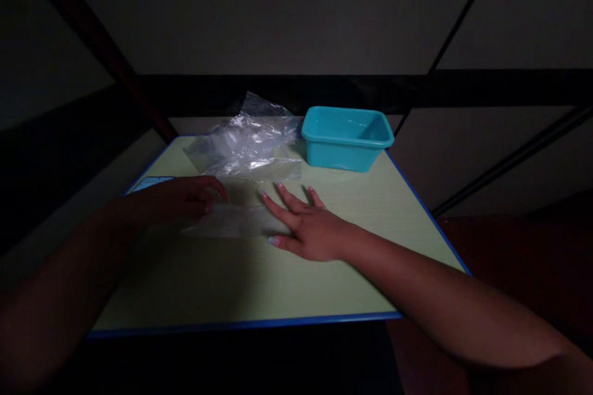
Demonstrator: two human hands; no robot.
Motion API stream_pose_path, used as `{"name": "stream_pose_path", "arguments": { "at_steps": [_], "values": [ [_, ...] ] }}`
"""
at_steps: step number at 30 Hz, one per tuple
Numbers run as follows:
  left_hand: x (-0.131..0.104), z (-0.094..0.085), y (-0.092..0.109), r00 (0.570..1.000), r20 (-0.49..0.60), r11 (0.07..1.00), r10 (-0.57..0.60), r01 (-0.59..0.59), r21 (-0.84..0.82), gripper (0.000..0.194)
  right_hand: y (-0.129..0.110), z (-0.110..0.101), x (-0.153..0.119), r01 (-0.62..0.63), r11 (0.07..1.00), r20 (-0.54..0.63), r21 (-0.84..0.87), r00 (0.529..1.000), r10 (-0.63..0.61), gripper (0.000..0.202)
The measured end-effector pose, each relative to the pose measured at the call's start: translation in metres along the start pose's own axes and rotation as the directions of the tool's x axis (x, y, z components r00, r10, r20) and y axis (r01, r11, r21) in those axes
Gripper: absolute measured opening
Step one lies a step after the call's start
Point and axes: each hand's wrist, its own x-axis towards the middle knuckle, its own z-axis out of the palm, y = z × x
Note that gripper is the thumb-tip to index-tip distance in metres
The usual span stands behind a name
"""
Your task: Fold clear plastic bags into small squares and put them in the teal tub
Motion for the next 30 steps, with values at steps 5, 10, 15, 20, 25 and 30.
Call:
{"name": "stream_pose_path", "arguments": {
  "at_steps": [5,10,15,20,25,30],
  "values": [
    [0.002,0.000,-0.002,0.998,-0.048,0.996,-0.050,0.046,-0.081,0.035,0.007,-0.009,0.003,-0.064,0.985,-0.013,0.158,0.998,0.067,0.069],
    [0.006,0.000,-0.012,0.990,-0.111,0.989,-0.083,0.068,-0.131,0.028,0.030,-0.015,0.004,-0.102,0.984,0.163,0.147,0.984,0.078,0.078],
    [0.008,-0.003,-0.015,0.972,-0.150,0.968,-0.182,0.150,-0.202,0.031,0.038,-0.019,-0.001,-0.056,0.996,0.233,0.065,0.972,0.040,0.082],
    [0.009,-0.007,-0.006,0.969,-0.163,0.957,-0.186,0.142,-0.252,0.037,0.036,-0.020,-0.005,-0.006,1.000,0.241,-0.004,0.971,0.007,0.078],
    [0.016,-0.011,0.014,0.974,-0.123,0.948,-0.190,0.149,-0.282,0.037,0.033,-0.020,-0.006,0.020,1.000,0.237,0.006,0.971,-0.021,0.077],
    [0.029,-0.010,0.039,0.978,-0.088,0.942,-0.189,0.156,-0.296,0.031,0.029,-0.022,-0.004,0.022,0.999,0.251,-0.038,0.968,-0.012,0.079]
  ]
}}
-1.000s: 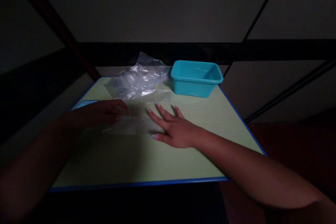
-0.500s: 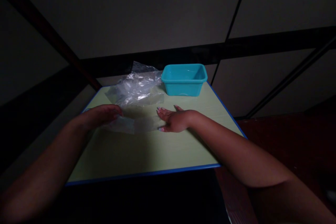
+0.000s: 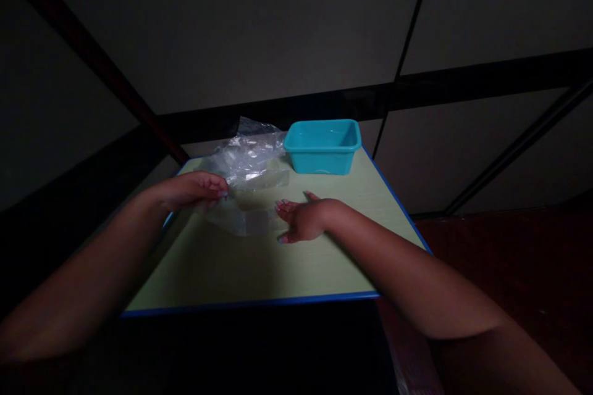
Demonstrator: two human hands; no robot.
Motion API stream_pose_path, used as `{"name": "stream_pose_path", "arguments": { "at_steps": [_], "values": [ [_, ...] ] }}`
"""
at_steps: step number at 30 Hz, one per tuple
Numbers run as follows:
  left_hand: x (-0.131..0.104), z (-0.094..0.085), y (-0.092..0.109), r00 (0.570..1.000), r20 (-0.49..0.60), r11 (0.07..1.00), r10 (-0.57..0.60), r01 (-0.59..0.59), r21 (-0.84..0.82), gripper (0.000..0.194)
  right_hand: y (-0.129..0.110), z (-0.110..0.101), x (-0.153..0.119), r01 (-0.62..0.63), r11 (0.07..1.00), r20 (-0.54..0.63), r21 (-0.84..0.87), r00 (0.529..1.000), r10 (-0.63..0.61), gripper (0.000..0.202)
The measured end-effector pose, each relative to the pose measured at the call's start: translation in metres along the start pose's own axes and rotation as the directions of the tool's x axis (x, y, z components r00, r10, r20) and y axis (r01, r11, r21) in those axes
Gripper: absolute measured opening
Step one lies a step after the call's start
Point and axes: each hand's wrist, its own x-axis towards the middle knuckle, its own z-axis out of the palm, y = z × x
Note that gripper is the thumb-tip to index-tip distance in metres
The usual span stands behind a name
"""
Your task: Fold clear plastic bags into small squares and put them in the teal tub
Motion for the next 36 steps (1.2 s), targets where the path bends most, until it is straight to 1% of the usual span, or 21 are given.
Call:
{"name": "stream_pose_path", "arguments": {
  "at_steps": [4,8,10,12,13,15,17,18,23,29,33,36],
  "values": [
    [0.013,0.015,0.015,0.999,0.037,1.000,-0.030,0.030,0.002,0.028,-0.003,-0.005,0.000,0.013,1.000,0.009,-0.004,1.000,-0.013,0.074],
    [0.027,0.032,0.024,0.996,0.065,0.998,-0.056,0.055,0.010,0.024,-0.002,-0.007,-0.001,0.037,0.999,0.002,0.003,0.999,-0.037,0.074],
    [0.032,0.039,0.026,0.995,0.073,0.998,-0.063,0.062,0.009,0.022,0.000,-0.008,-0.002,0.045,0.998,-0.001,0.040,0.999,-0.045,0.074],
    [0.036,0.044,0.027,0.995,0.078,0.998,-0.064,0.064,0.005,0.021,0.005,-0.010,-0.001,0.072,0.989,-0.031,0.126,0.997,-0.068,0.070],
    [0.037,0.046,0.027,0.995,0.080,0.998,-0.062,0.063,0.002,0.019,0.008,-0.011,-0.001,0.099,0.977,-0.071,0.191,0.994,-0.087,0.066],
    [0.039,0.048,0.027,0.995,0.085,0.998,-0.060,0.060,-0.005,0.017,0.015,-0.014,0.002,0.165,0.936,-0.179,0.312,0.977,-0.113,0.050],
    [0.041,0.051,0.027,0.994,0.094,0.998,-0.058,0.060,-0.010,0.016,0.023,-0.015,0.006,0.207,0.900,-0.265,0.383,0.958,-0.108,0.035],
    [0.042,0.052,0.027,0.993,0.099,0.998,-0.058,0.059,-0.011,0.017,0.027,-0.015,0.008,0.208,0.892,-0.287,0.401,0.953,-0.093,0.031],
    [0.045,0.057,0.025,0.992,0.113,0.998,-0.051,0.054,-0.028,0.021,0.040,-0.007,0.018,0.182,0.849,-0.322,0.497,0.947,-0.014,0.027],
    [0.045,0.059,0.018,0.994,0.106,0.998,-0.036,0.042,-0.056,0.022,0.038,0.003,0.027,0.206,0.787,-0.314,0.581,0.949,-0.016,0.014],
    [0.049,0.063,0.014,0.994,0.101,0.996,-0.036,0.044,-0.075,0.019,0.035,0.008,0.030,0.214,0.747,-0.362,0.629,0.931,0.038,0.014],
    [0.055,0.067,0.011,0.995,0.090,0.995,-0.040,0.048,-0.084,0.017,0.033,0.009,0.032,0.206,0.720,-0.378,0.663,0.922,0.084,0.031]
  ]
}}
